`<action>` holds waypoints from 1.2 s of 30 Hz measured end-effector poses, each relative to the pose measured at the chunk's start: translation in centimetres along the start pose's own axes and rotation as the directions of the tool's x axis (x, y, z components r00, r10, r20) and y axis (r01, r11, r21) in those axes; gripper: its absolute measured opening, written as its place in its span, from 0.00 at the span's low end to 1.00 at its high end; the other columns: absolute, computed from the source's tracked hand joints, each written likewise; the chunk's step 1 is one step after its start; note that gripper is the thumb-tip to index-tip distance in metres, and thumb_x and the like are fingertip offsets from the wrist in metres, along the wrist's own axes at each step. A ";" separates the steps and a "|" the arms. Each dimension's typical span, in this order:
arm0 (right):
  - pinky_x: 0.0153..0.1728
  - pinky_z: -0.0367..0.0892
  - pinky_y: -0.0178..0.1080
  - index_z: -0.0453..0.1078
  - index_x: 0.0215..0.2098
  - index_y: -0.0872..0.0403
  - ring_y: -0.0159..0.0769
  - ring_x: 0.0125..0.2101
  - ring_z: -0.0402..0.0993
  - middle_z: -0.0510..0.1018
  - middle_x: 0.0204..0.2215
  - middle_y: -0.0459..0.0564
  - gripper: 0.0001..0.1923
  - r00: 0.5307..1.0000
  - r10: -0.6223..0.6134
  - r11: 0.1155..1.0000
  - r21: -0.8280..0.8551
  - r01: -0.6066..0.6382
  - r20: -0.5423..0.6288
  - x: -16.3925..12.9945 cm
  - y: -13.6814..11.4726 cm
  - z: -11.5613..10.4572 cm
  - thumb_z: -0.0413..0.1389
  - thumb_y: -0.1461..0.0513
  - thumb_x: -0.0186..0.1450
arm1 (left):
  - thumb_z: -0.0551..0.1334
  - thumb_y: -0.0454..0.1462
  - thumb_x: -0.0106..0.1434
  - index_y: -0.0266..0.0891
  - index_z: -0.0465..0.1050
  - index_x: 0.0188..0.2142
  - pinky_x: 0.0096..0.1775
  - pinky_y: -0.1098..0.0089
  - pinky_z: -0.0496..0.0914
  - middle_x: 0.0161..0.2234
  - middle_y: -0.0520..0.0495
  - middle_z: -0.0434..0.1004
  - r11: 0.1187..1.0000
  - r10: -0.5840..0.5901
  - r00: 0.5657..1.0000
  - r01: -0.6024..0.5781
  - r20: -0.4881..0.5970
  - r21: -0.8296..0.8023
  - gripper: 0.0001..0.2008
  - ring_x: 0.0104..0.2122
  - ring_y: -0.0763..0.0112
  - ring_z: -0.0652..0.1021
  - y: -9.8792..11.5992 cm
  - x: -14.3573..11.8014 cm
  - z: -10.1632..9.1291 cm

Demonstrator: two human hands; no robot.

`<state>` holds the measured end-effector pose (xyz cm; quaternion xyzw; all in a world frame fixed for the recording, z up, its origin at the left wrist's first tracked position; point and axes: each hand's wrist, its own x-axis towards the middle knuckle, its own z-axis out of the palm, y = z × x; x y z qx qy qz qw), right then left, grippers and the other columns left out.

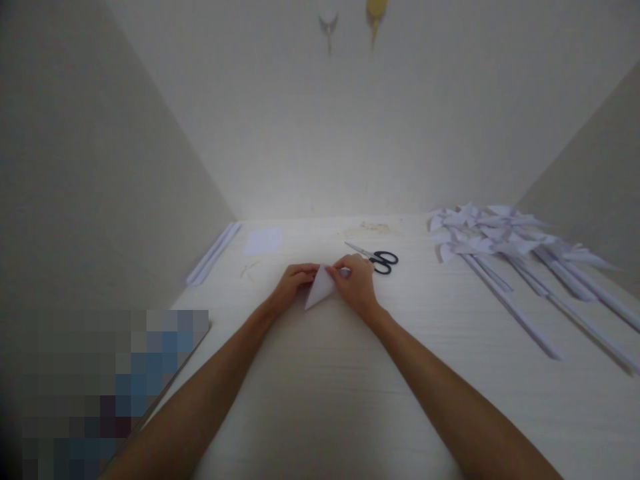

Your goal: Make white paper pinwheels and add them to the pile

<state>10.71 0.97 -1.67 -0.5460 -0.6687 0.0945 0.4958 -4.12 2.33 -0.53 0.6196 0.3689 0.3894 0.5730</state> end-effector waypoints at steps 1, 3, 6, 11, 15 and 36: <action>0.33 0.59 0.40 0.66 0.19 0.54 0.37 0.27 0.67 0.72 0.21 0.48 0.09 1.000 0.001 1.000 -0.005 -0.001 0.003 0.0 -0.1 0.0 0.55 0.59 0.54 | 0.56 0.38 0.49 0.32 0.74 0.28 0.27 0.74 0.62 0.22 0.49 0.72 1.000 -0.005 0.999 0.005 -0.032 0.029 0.12 0.24 0.74 0.70 0.0 0.0 0.1; 0.33 0.58 0.41 0.66 0.19 0.54 0.37 0.28 0.67 0.72 0.22 0.48 0.09 1.000 0.003 1.000 -0.017 -0.003 0.006 -0.1 -0.2 0.1 0.54 0.58 0.54 | 0.56 0.40 0.50 0.32 0.73 0.25 0.24 0.75 0.59 0.20 0.51 0.69 0.994 0.002 0.995 0.009 -0.098 0.113 0.12 0.21 0.76 0.67 0.1 0.0 0.2; 0.35 0.57 0.41 0.65 0.19 0.54 0.37 0.29 0.67 0.73 0.22 0.48 0.09 1.000 -0.003 0.999 -0.047 0.003 0.005 -0.3 -0.3 0.3 0.55 0.58 0.54 | 0.56 0.41 0.51 0.32 0.71 0.22 0.23 0.76 0.57 0.18 0.53 0.66 0.971 0.039 0.987 0.000 -0.156 0.238 0.12 0.20 0.78 0.64 0.0 0.1 0.5; 0.40 0.53 0.45 0.65 0.23 0.54 0.38 0.31 0.68 0.73 0.24 0.48 0.08 0.998 -0.027 0.981 -0.189 0.037 0.055 -0.1 -0.8 0.1 0.54 0.57 0.55 | 0.54 0.40 0.54 0.33 0.68 0.21 0.23 0.76 0.56 0.18 0.54 0.63 0.936 0.119 0.982 -0.061 -0.150 0.346 0.13 0.21 0.78 0.62 -0.3 0.2 0.2; 0.31 0.56 0.38 0.65 0.26 0.54 0.32 0.25 0.66 0.72 0.22 0.46 0.07 0.950 -0.018 0.980 -0.181 0.078 0.310 1.4 -1.3 -1.2 0.54 0.58 0.55 | 0.53 0.41 0.54 0.33 0.68 0.21 0.24 0.76 0.56 0.19 0.54 0.62 0.935 0.131 0.986 -0.090 -0.099 0.344 0.13 0.21 0.78 0.62 -0.4 0.3 0.0; 0.17 0.47 0.32 0.57 0.12 0.54 0.26 0.14 0.52 0.58 0.11 0.41 0.12 0.842 0.142 0.986 -0.003 -0.164 0.520 2.4 1.9 -1.4 0.50 0.60 0.51 | 0.59 0.40 0.50 0.34 0.69 0.19 0.23 0.72 0.63 0.16 0.51 0.66 0.852 -0.042 0.976 0.146 -0.212 0.503 0.10 0.18 0.76 0.67 -0.1 0.4 -0.4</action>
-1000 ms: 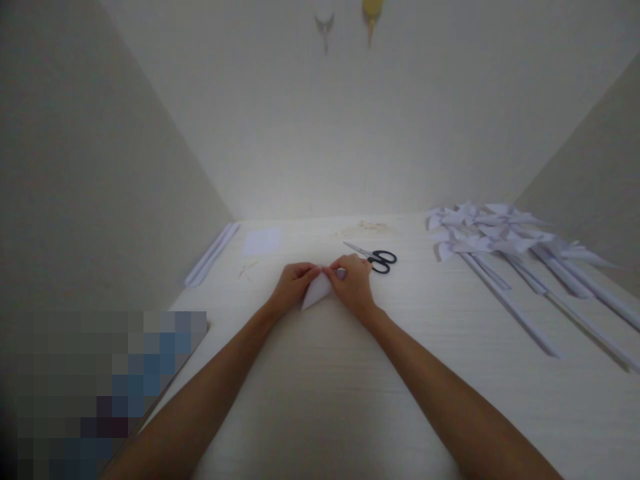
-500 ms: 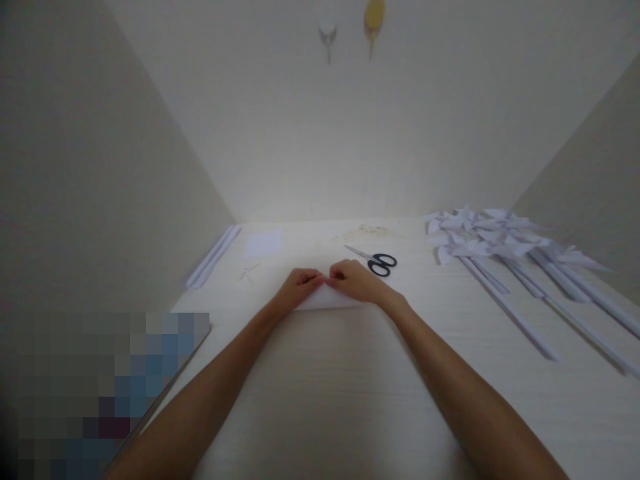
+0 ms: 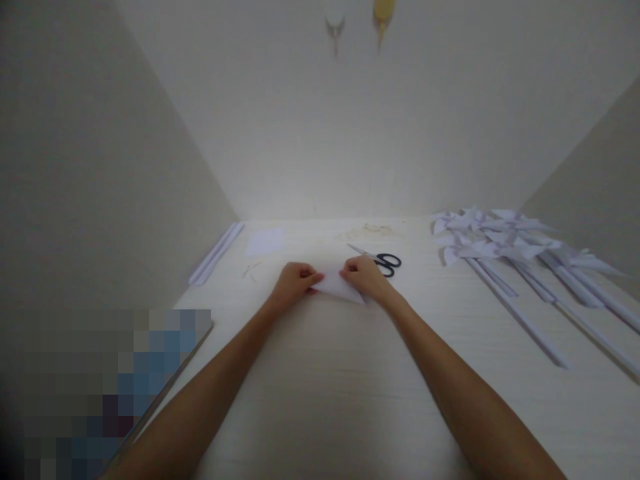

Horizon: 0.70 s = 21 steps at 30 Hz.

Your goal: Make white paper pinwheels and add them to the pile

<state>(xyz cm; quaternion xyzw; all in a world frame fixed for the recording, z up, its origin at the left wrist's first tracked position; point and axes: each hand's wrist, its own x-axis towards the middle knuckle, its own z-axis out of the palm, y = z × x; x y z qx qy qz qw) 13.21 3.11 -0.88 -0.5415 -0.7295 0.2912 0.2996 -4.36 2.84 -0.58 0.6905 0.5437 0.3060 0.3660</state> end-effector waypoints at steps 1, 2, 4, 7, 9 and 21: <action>0.18 0.48 0.33 0.57 0.12 0.54 0.26 0.15 0.53 0.59 0.11 0.41 0.11 1.000 -0.021 0.995 -0.095 0.020 -0.013 0.0 -0.3 0.2 0.50 0.62 0.51 | 0.59 0.40 0.51 0.34 0.70 0.19 0.25 0.71 0.63 0.16 0.50 0.67 0.991 0.036 0.998 -0.030 -0.042 0.132 0.10 0.19 0.75 0.68 0.0 -0.1 0.0; 0.18 0.48 0.33 0.57 0.12 0.54 0.27 0.15 0.54 0.60 0.11 0.42 0.11 0.999 -0.041 0.983 -0.180 0.035 -0.029 0.0 -0.5 0.4 0.50 0.63 0.51 | 0.59 0.40 0.51 0.35 0.71 0.20 0.26 0.71 0.63 0.18 0.49 0.69 0.964 0.074 0.994 -0.050 -0.082 0.260 0.10 0.20 0.73 0.68 0.0 -0.2 0.1; 0.19 0.48 0.33 0.58 0.12 0.54 0.28 0.16 0.55 0.62 0.12 0.43 0.11 0.996 -0.070 0.951 -0.304 0.051 -0.054 0.0 -0.6 0.8 0.50 0.65 0.50 | 0.58 0.40 0.52 0.36 0.71 0.23 0.29 0.69 0.62 0.22 0.47 0.71 0.892 0.120 0.984 -0.048 -0.132 0.450 0.09 0.24 0.71 0.69 0.2 -0.6 0.3; 0.19 0.49 0.33 0.58 0.12 0.54 0.28 0.16 0.56 0.63 0.13 0.44 0.10 0.993 -0.060 0.930 -0.367 0.020 -0.099 0.1 -0.3 1.2 0.52 0.65 0.50 | 0.57 0.40 0.54 0.38 0.71 0.26 0.31 0.70 0.62 0.26 0.46 0.72 0.826 0.120 0.986 -0.034 -0.116 0.562 0.08 0.28 0.69 0.70 0.4 -1.0 0.6; 0.19 0.50 0.33 0.59 0.14 0.54 0.28 0.17 0.57 0.64 0.14 0.43 0.09 0.989 -0.052 0.943 -0.333 0.003 -0.137 0.1 0.1 1.1 0.54 0.64 0.49 | 0.57 0.39 0.54 0.38 0.70 0.28 0.32 0.70 0.62 0.29 0.46 0.71 0.805 0.159 0.981 -0.065 -0.108 0.590 0.07 0.31 0.69 0.69 0.5 -1.1 0.6; 0.20 0.53 0.31 0.69 0.23 0.56 0.27 0.17 0.59 0.63 0.14 0.41 0.05 0.996 -0.042 0.992 -0.122 0.033 -0.072 0.2 0.8 0.8 0.56 0.61 0.49 | 0.44 0.26 0.57 0.25 0.63 0.46 0.47 0.62 0.60 0.47 0.32 0.65 0.636 0.309 0.932 -0.350 0.188 0.688 0.19 0.49 0.61 0.64 2.9 -4.8 5.0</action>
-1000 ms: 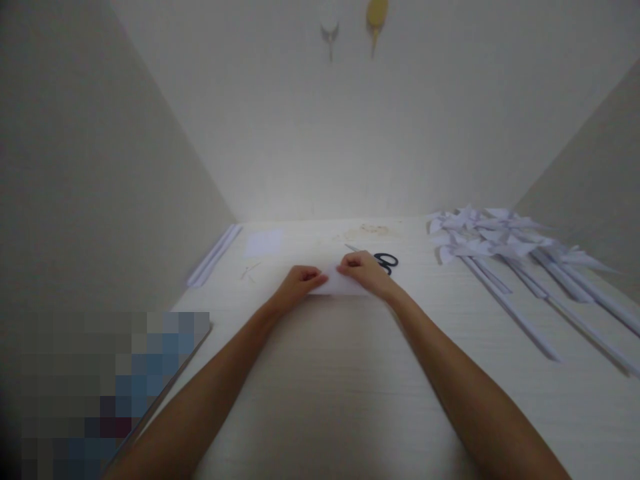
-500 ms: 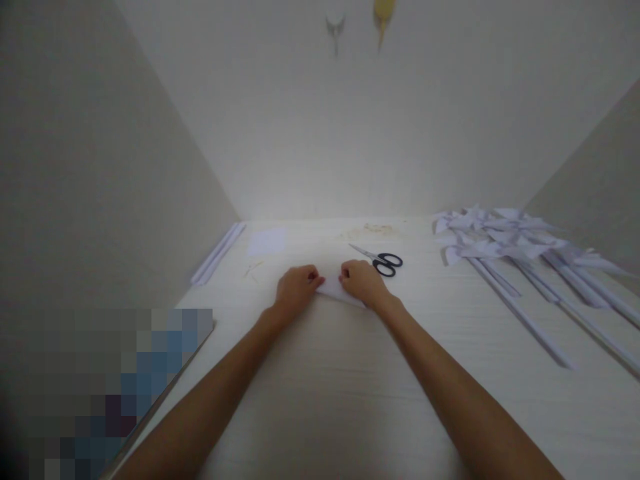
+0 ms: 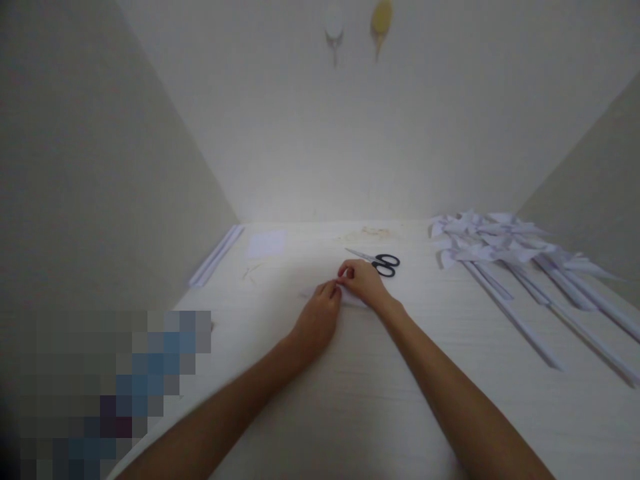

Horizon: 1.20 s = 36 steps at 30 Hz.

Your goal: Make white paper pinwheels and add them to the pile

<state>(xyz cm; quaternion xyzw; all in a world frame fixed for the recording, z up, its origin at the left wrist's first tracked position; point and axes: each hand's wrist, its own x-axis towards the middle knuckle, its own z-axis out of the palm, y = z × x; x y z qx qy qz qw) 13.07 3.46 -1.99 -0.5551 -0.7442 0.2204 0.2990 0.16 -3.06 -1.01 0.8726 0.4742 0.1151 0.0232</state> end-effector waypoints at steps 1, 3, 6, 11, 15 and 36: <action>0.20 0.53 0.31 0.69 0.23 0.56 0.27 0.17 0.59 0.63 0.14 0.41 0.06 1.000 0.003 1.000 0.007 -0.003 0.005 0.0 -0.1 0.0 0.56 0.61 0.49 | 0.43 0.26 0.57 0.22 0.59 0.49 0.50 0.59 0.57 0.50 0.28 0.61 1.000 -0.020 1.000 0.020 0.003 0.015 0.21 0.52 0.58 0.60 0.4 -0.4 0.3; 0.20 0.53 0.31 0.69 0.24 0.56 0.27 0.17 0.59 0.64 0.14 0.41 0.06 1.000 0.010 1.000 0.015 -0.010 0.008 -0.1 -0.2 -0.2 0.56 0.61 0.50 | 0.44 0.32 0.59 0.20 0.54 0.53 0.52 0.54 0.52 0.54 0.26 0.54 0.999 -0.040 0.999 0.039 0.020 0.017 0.23 0.55 0.52 0.55 0.8 -1.1 0.5; 0.20 0.53 0.31 0.69 0.24 0.56 0.27 0.17 0.59 0.63 0.14 0.41 0.06 1.000 0.020 1.000 0.009 -0.020 0.007 -0.2 -0.4 -0.3 0.56 0.61 0.50 | 0.45 0.43 0.60 0.29 0.49 0.56 0.52 0.49 0.48 0.57 0.31 0.48 1.000 -0.017 0.998 0.018 0.056 -0.020 0.28 0.57 0.47 0.49 0.3 -1.8 0.3; 0.20 0.53 0.31 0.70 0.24 0.57 0.27 0.17 0.60 0.64 0.14 0.42 0.05 1.000 0.018 1.000 -0.006 -0.018 0.009 -0.3 -0.5 -0.4 0.56 0.62 0.50 | 0.44 0.54 0.56 0.49 0.45 0.57 0.49 0.40 0.45 0.60 0.44 0.40 0.999 0.013 0.993 -0.010 0.118 -0.033 0.31 0.56 0.39 0.44 -1.0 -2.4 -0.8; 0.19 0.55 0.31 0.71 0.24 0.57 0.27 0.17 0.61 0.66 0.15 0.43 0.05 1.000 0.012 1.000 -0.023 -0.012 0.001 -0.2 -0.3 -0.4 0.56 0.62 0.50 | 0.41 0.58 0.53 0.52 0.42 0.58 0.50 0.41 0.44 0.60 0.43 0.39 1.000 0.002 0.990 -0.003 0.143 0.006 0.34 0.57 0.40 0.43 -1.1 -2.6 -0.9; 0.56 0.49 0.42 0.49 0.57 0.62 0.36 0.57 0.48 0.52 0.57 0.57 0.30 0.951 -0.277 0.926 -0.225 0.303 0.140 -4.6 -2.7 2.0 0.36 0.52 0.64 | 0.43 0.46 0.58 0.33 0.42 0.59 0.54 0.49 0.43 0.60 0.38 0.43 0.978 -0.126 0.991 0.118 0.037 0.171 0.32 0.58 0.47 0.45 -1.3 -0.6 1.2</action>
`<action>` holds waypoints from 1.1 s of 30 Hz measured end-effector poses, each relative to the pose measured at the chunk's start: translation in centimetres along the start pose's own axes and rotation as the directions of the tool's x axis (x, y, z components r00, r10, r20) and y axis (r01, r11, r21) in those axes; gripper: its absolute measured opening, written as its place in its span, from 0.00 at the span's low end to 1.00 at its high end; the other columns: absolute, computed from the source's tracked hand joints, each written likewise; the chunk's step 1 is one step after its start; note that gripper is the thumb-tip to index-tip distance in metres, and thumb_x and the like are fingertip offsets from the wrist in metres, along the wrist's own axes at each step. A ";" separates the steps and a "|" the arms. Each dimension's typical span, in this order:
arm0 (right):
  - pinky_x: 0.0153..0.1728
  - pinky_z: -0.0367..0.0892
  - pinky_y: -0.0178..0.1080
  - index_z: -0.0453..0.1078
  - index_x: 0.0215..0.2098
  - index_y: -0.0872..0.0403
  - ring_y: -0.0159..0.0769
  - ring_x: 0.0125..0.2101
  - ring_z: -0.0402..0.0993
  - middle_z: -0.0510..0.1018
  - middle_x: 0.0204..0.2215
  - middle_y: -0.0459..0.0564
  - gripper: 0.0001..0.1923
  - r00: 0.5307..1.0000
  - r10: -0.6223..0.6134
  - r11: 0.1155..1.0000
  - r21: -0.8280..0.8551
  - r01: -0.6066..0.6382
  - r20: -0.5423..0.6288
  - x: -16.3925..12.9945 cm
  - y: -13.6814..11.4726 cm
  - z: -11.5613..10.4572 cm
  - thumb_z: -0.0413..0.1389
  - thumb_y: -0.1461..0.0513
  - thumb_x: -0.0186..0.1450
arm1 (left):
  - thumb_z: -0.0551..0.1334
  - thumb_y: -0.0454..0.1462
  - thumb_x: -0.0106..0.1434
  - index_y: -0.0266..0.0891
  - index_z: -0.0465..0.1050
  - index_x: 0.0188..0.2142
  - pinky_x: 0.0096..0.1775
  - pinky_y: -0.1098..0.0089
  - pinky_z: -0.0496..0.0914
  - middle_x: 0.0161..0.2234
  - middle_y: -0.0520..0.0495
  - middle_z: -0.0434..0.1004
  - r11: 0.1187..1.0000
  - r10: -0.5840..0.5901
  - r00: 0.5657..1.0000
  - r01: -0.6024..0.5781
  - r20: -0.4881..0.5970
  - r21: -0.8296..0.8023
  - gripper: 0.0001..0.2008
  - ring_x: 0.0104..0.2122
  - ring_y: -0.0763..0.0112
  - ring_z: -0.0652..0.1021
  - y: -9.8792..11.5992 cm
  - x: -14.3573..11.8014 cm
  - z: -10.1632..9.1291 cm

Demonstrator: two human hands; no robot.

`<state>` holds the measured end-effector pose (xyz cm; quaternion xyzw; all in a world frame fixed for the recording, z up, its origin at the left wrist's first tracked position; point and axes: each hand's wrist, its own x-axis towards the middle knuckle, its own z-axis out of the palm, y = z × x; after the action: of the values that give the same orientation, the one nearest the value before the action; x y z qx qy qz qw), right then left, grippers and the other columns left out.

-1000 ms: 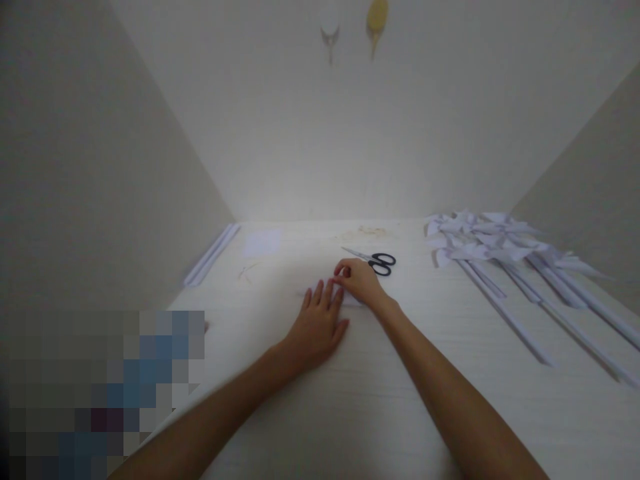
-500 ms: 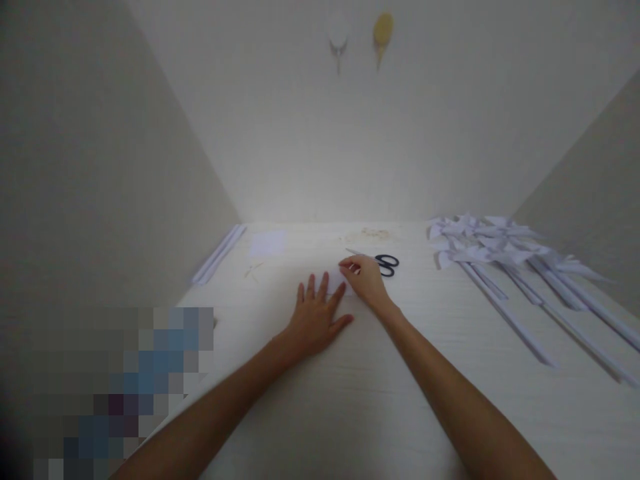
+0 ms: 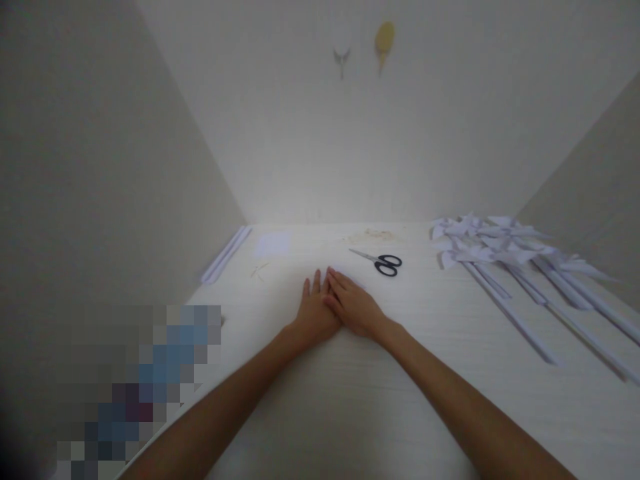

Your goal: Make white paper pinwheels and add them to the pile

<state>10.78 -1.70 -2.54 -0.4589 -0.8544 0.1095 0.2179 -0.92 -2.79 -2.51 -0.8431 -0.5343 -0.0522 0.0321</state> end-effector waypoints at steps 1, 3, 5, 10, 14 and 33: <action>0.56 0.49 0.42 0.48 0.58 0.63 0.36 0.57 0.47 0.51 0.58 0.58 0.31 1.000 -0.009 0.999 -0.039 0.010 0.019 -0.2 0.1 -0.1 0.35 0.51 0.63 | 0.43 0.46 0.58 0.32 0.42 0.59 0.54 0.50 0.44 0.60 0.38 0.43 1.000 0.013 1.000 -0.013 0.005 -0.006 0.32 0.58 0.50 0.45 -0.2 -0.1 -0.1; 0.56 0.48 0.42 0.46 0.58 0.65 0.37 0.57 0.46 0.51 0.57 0.60 0.34 0.998 -0.017 0.992 -0.122 0.024 0.057 -0.6 0.2 -0.3 0.35 0.49 0.63 | 0.43 0.46 0.58 0.29 0.42 0.58 0.55 0.53 0.45 0.60 0.37 0.42 0.999 0.032 0.999 -0.032 0.009 -0.014 0.33 0.58 0.54 0.45 -0.6 -0.3 -0.3; 0.56 0.48 0.43 0.47 0.57 0.68 0.39 0.57 0.46 0.51 0.57 0.61 0.35 0.994 -0.021 0.980 -0.195 0.042 0.104 -1.0 0.3 -0.5 0.34 0.48 0.62 | 0.43 0.47 0.58 0.27 0.42 0.58 0.55 0.55 0.45 0.59 0.36 0.42 0.999 0.036 0.999 -0.036 0.015 -0.009 0.33 0.59 0.57 0.45 -0.9 -0.5 -0.4; 0.55 0.49 0.43 0.49 0.57 0.67 0.41 0.57 0.45 0.51 0.57 0.61 0.36 0.989 -0.044 0.952 -0.293 0.084 0.140 -1.9 0.9 -1.0 0.31 0.48 0.62 | 0.40 0.50 0.59 0.24 0.45 0.57 0.56 0.60 0.47 0.59 0.34 0.43 0.999 0.033 0.999 -0.033 0.013 -0.007 0.35 0.58 0.60 0.47 -1.7 -1.0 -0.7; 0.54 0.51 0.44 0.50 0.57 0.65 0.40 0.57 0.48 0.52 0.57 0.61 0.35 0.992 -0.042 0.944 -0.321 0.078 0.115 -2.7 1.5 -1.3 0.32 0.47 0.62 | 0.38 0.53 0.58 0.24 0.45 0.57 0.56 0.63 0.48 0.59 0.34 0.44 0.999 0.034 0.999 -0.034 0.004 -0.011 0.37 0.58 0.61 0.48 -2.7 -1.6 -0.9; 0.55 0.45 0.49 0.49 0.57 0.64 0.42 0.58 0.42 0.52 0.57 0.63 0.35 0.996 -0.073 0.932 -0.352 0.089 0.059 -3.8 2.0 -1.3 0.34 0.47 0.62 | 0.38 0.48 0.61 0.28 0.45 0.57 0.56 0.62 0.46 0.59 0.36 0.44 0.990 0.141 0.990 -0.141 0.002 -0.009 0.31 0.58 0.63 0.48 -3.6 -2.6 -1.6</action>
<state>14.77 -3.76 -3.21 -0.4522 -0.8830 -0.0450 0.1170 -5.36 -3.75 -1.26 -0.8789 -0.4733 -0.0512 0.0315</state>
